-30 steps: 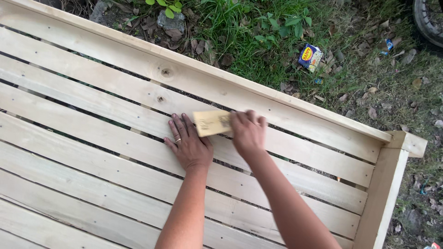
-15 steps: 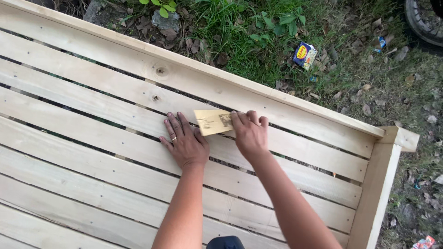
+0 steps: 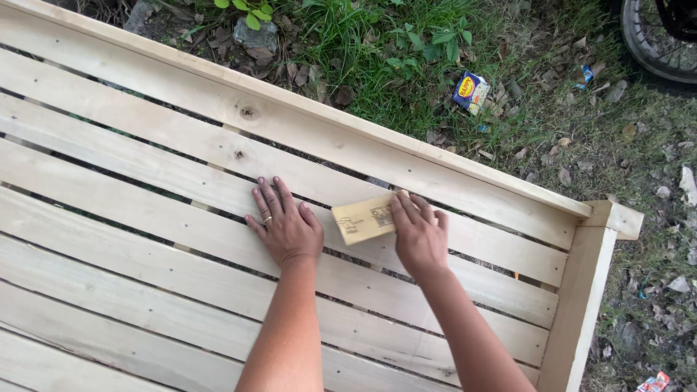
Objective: The person sands the slatted wooden surface of a bench frame with a sheet of sandpaper, rubbing it back and forth across the planks and along the edges and corner posts, steadying the frame with the other hand while kneeling beside it outdoors.
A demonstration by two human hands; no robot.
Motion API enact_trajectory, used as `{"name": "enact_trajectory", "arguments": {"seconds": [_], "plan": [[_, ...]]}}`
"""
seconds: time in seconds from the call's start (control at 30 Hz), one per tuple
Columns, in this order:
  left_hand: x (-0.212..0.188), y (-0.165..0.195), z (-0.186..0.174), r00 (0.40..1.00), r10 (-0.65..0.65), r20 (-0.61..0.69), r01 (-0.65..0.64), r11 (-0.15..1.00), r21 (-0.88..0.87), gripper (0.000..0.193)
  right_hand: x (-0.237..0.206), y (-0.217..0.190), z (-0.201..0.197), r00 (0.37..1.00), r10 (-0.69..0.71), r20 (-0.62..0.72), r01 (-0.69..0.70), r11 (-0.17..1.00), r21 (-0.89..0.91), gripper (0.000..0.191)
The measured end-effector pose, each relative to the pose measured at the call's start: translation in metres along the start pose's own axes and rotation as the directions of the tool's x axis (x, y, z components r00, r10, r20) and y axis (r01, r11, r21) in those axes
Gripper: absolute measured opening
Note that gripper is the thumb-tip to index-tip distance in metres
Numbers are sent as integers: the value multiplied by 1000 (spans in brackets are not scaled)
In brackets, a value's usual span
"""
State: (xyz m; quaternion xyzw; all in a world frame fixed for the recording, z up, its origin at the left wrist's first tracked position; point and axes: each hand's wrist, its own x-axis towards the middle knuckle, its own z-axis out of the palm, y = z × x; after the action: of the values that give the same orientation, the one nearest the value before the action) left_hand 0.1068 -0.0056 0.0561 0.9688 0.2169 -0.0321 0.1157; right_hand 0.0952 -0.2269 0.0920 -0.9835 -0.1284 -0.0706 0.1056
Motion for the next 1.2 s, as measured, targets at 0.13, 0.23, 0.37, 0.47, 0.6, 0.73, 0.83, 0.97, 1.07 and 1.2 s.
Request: {"name": "enact_trajectory", "arguments": {"seconds": [0.13,0.23,0.37,0.47,0.6,0.73,0.83,0.97,1.07,1.2], "plan": [[1,1,-3,1000,-1,5,1,1000,-16,73,9,-5,16,991,129,47,-133,986,98,54],[1,1,-4,1000,-8,18,8,1000,-6,73,22,-15,27,984,164,74,-171,980,100,50],[1,1,-4,1000,-4,29,4,1000,13,73,39,-31,28,992,111,61,-117,988,98,43],[0,0,-3,1000,5,2,-5,1000,-20,73,35,-27,17,994,72,78,-76,996,52,45],[1,0,-1,1000,13,9,-13,1000,-22,73,16,-11,6,992,76,102,-76,997,-3,44],[1,0,-2,1000,5,28,-4,1000,-30,74,29,-23,21,986,136,97,-143,988,66,39],[0,0,-3,999,-4,42,5,1000,-20,73,44,-29,22,988,107,111,-117,990,85,39],[-1,1,-3,1000,15,21,-15,1000,-15,73,39,-14,1,985,95,141,-109,989,97,41],[0,1,-2,1000,4,20,-4,1000,-16,73,38,-16,0,993,72,96,-77,996,52,42],[0,0,0,999,14,32,-14,1000,0,73,55,-39,29,995,15,98,-26,993,111,39]]}}
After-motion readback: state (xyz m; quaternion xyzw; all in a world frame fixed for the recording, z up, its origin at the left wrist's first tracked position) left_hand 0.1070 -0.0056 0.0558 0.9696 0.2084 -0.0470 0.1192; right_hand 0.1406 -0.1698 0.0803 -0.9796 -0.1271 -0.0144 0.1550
